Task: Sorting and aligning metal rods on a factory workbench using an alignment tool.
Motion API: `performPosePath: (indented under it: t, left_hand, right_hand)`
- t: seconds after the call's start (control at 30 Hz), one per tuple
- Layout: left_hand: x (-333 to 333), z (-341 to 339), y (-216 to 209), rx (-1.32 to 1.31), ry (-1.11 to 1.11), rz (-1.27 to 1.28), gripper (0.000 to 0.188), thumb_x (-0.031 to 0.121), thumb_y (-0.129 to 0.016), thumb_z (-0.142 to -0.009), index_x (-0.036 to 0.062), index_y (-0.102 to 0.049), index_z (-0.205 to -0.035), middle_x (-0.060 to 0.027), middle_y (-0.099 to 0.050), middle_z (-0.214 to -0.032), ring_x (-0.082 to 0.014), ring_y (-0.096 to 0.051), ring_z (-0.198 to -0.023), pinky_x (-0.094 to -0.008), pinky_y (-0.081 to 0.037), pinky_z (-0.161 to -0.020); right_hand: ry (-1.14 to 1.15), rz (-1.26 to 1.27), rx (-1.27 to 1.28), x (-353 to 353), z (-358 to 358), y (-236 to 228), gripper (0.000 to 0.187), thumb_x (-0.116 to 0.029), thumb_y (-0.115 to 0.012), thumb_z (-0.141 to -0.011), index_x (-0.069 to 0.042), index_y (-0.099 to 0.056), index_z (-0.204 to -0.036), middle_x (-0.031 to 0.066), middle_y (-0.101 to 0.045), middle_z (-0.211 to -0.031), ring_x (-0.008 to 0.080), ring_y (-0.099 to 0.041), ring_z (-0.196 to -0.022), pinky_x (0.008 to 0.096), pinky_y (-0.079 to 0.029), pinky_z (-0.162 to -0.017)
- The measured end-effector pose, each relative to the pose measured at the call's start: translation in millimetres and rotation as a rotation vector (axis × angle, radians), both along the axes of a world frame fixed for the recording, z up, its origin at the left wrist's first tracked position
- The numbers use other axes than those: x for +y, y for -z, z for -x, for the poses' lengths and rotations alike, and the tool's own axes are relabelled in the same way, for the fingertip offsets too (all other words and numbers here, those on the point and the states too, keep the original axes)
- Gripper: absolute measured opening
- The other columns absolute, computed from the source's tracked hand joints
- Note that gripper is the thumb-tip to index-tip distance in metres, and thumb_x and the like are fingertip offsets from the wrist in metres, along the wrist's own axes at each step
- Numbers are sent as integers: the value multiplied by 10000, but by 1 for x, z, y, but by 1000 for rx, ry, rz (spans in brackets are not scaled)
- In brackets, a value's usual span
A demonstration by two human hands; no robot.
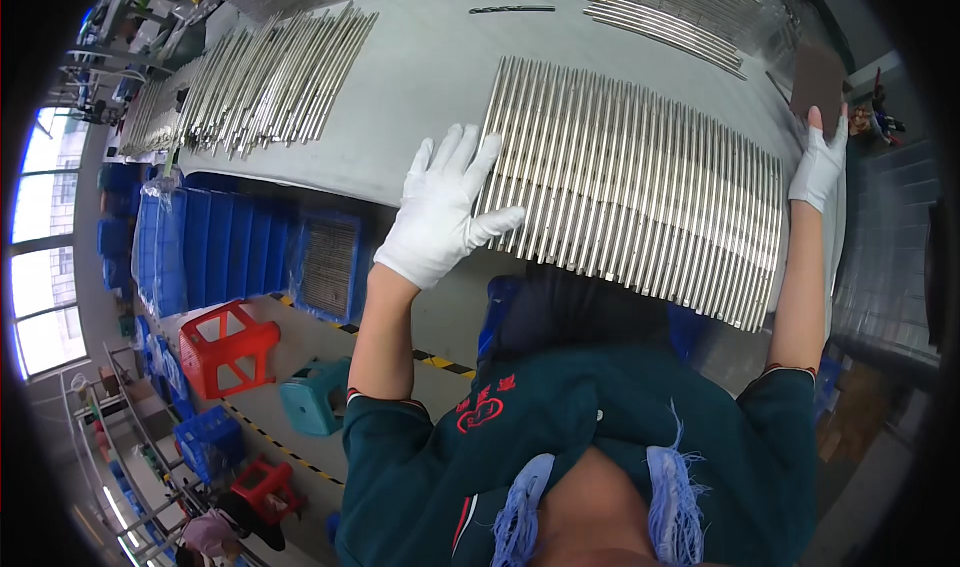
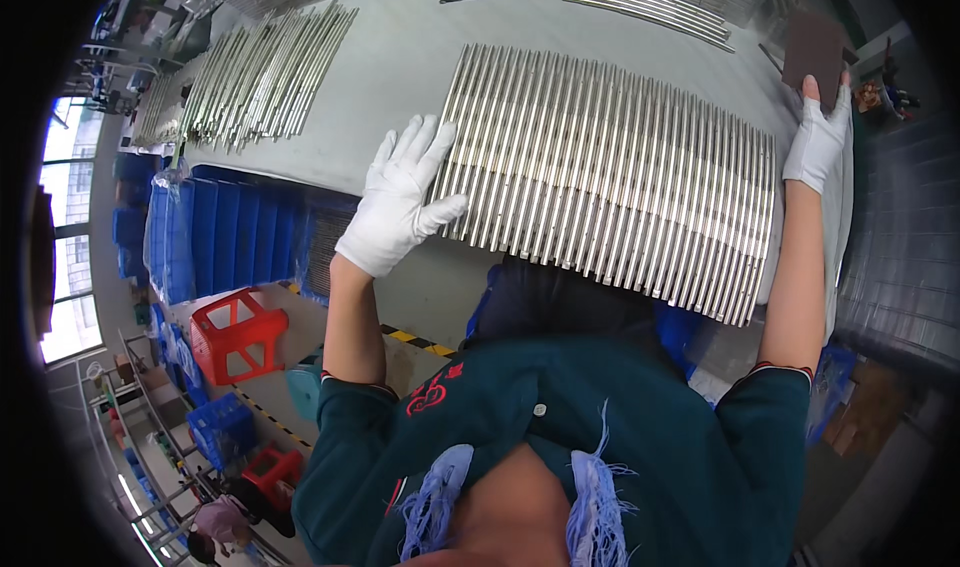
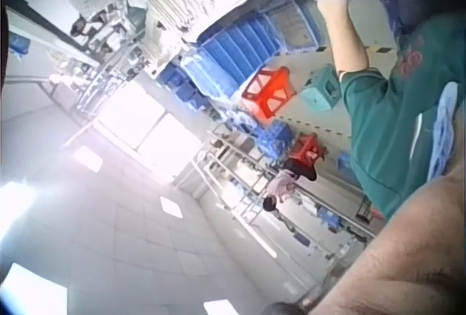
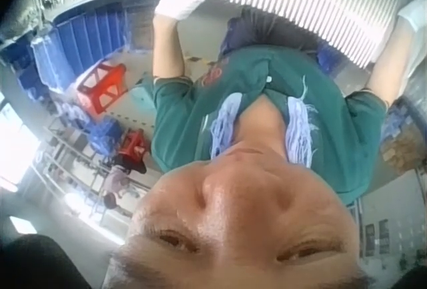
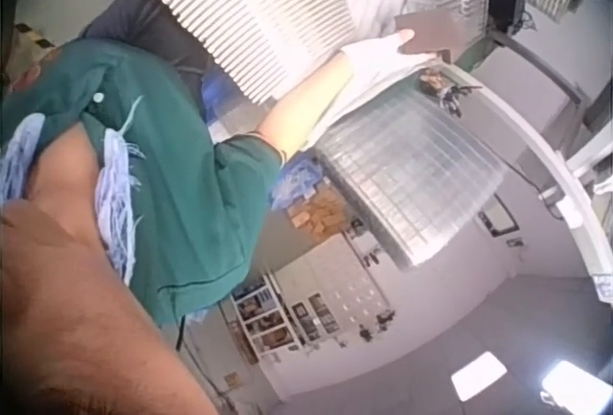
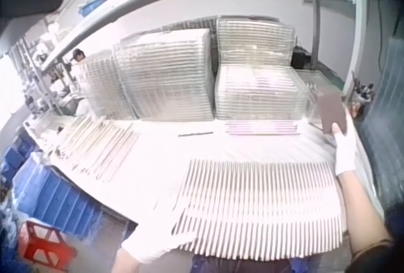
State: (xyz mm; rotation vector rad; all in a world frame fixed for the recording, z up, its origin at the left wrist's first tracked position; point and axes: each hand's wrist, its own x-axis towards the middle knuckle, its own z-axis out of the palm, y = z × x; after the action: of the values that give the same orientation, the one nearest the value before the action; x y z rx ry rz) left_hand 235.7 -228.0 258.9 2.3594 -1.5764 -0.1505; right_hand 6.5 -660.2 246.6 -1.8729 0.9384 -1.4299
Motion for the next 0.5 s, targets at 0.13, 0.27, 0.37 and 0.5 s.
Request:
performPosePath:
  t: [0.13,0.27,0.37,0.5]
  left_hand:
    - [-20,-28,2,-33,-15,223,904,701,-499,-915,-6,-440,-1475,-280,-453,-1491,-434,-369,-1434,-549,-224,-1203]
    - [-43,-28,-8,-133,76,167,800,595,-548,-952,19,-429,-1495,-247,-454,-1510,-412,-361,-1450,-509,-226,-1214]
    - [-33,-10,-8,-104,102,178,891,692,-539,-889,19,-464,-1467,-248,-488,-1475,-430,-389,-1421,-539,-247,-1195]
    - [-5,21,-9,-49,160,113,995,773,-534,-824,23,-459,-1473,-241,-489,-1475,-445,-400,-1407,-576,-260,-1180]
  right_hand:
    - [-10,40,47,-17,3,9,711,-301,-693,-969,27,-386,-1520,159,-459,-1512,225,-460,-1366,319,-347,-1139]
    - [-63,37,27,-25,7,15,720,-269,-702,-965,17,-365,-1533,153,-456,-1511,220,-464,-1361,319,-355,-1139]
    - [-89,-25,-36,-12,1,9,731,-263,-720,-953,33,-371,-1523,157,-448,-1515,227,-449,-1372,320,-342,-1148]
    - [21,105,-80,-16,4,9,687,-264,-731,-945,42,-427,-1481,142,-475,-1484,240,-478,-1345,346,-364,-1146]
